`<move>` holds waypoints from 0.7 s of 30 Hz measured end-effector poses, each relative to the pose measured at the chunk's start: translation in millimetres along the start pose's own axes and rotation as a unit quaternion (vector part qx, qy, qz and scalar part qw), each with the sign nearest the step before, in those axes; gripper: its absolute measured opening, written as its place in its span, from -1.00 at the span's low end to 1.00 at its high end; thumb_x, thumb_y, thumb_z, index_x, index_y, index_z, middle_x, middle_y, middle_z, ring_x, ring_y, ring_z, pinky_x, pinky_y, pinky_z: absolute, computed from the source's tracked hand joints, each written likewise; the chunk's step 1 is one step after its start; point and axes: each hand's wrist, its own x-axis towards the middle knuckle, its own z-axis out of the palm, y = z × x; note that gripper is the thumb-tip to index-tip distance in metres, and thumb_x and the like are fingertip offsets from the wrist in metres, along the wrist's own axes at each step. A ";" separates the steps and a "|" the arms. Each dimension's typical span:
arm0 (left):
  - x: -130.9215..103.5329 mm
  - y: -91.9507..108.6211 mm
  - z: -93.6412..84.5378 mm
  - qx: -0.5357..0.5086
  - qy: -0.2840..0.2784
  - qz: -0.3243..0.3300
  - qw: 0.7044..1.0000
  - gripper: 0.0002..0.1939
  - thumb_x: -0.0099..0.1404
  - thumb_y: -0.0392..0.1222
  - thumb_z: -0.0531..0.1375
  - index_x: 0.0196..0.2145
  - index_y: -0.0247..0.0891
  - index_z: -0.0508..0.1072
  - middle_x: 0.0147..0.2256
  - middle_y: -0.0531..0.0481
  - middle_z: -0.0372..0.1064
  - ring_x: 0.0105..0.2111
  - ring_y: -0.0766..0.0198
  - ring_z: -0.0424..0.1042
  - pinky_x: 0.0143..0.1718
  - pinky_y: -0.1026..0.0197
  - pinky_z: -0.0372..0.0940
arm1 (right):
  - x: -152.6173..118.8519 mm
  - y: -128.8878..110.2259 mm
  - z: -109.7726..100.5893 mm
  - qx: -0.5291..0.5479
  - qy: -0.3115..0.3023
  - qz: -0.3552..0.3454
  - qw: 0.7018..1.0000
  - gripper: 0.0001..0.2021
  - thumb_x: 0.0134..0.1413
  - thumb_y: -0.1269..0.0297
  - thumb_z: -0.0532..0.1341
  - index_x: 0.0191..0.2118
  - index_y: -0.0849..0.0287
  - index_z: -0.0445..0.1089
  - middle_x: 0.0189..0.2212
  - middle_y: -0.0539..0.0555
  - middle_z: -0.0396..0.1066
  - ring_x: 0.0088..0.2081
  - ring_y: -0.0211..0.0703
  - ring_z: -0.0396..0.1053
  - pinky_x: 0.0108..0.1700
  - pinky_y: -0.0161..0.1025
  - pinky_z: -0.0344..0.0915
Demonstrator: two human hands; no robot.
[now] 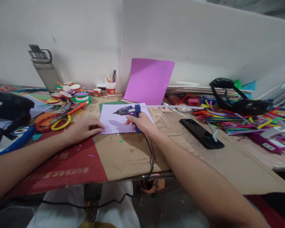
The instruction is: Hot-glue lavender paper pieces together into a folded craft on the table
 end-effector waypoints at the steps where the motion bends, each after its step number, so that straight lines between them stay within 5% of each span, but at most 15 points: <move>1: 1.0 0.3 -0.1 -0.010 0.000 -0.022 1.000 -0.78 0.29 -0.09 0.16 -0.24 -0.23 0.54 -0.30 0.00 0.50 -0.31 0.28 0.43 -0.25 0.27 0.27 | -0.3 -0.4 0.4 0.000 0.000 0.001 1.000 -0.79 -0.02 0.15 0.26 -0.48 0.19 0.39 -0.72 -0.06 0.23 -0.63 -0.34 0.10 -0.53 -0.32 0.10; 4: 2.7 0.2 -0.3 -0.022 -0.010 -0.039 0.999 -0.75 0.28 -0.04 0.17 -0.24 -0.23 0.54 -0.31 0.00 0.50 -0.32 0.28 0.43 -0.27 0.27 0.27 | -1.4 -2.0 1.3 0.000 0.009 0.005 1.000 -0.81 0.00 0.18 0.25 -0.47 0.20 0.39 -0.71 -0.06 0.25 -0.63 -0.34 0.10 -0.53 -0.32 0.11; 11: -1.9 -6.2 0.2 0.038 -0.025 0.096 0.994 -0.75 0.35 -0.10 0.10 -0.23 -0.22 0.56 -0.18 -0.08 0.43 -0.17 0.26 0.40 -0.08 0.22 0.26 | 1.2 0.8 -0.3 0.002 0.004 -0.014 1.000 -0.80 0.00 0.19 0.24 -0.47 0.22 0.40 -0.68 -0.03 0.29 -0.62 -0.35 0.10 -0.53 -0.32 0.09; 21: -6.1 -2.7 1.3 0.133 -0.008 0.168 0.977 -0.72 0.40 -0.16 0.04 -0.21 -0.25 0.54 -0.14 -0.10 0.48 -0.15 0.24 0.44 -0.08 0.18 0.32 | 4.3 5.7 -2.5 -0.004 0.004 -0.003 1.000 -0.76 0.03 0.16 0.23 -0.49 0.24 0.42 -0.72 -0.05 0.21 -0.63 -0.35 0.09 -0.55 -0.34 0.05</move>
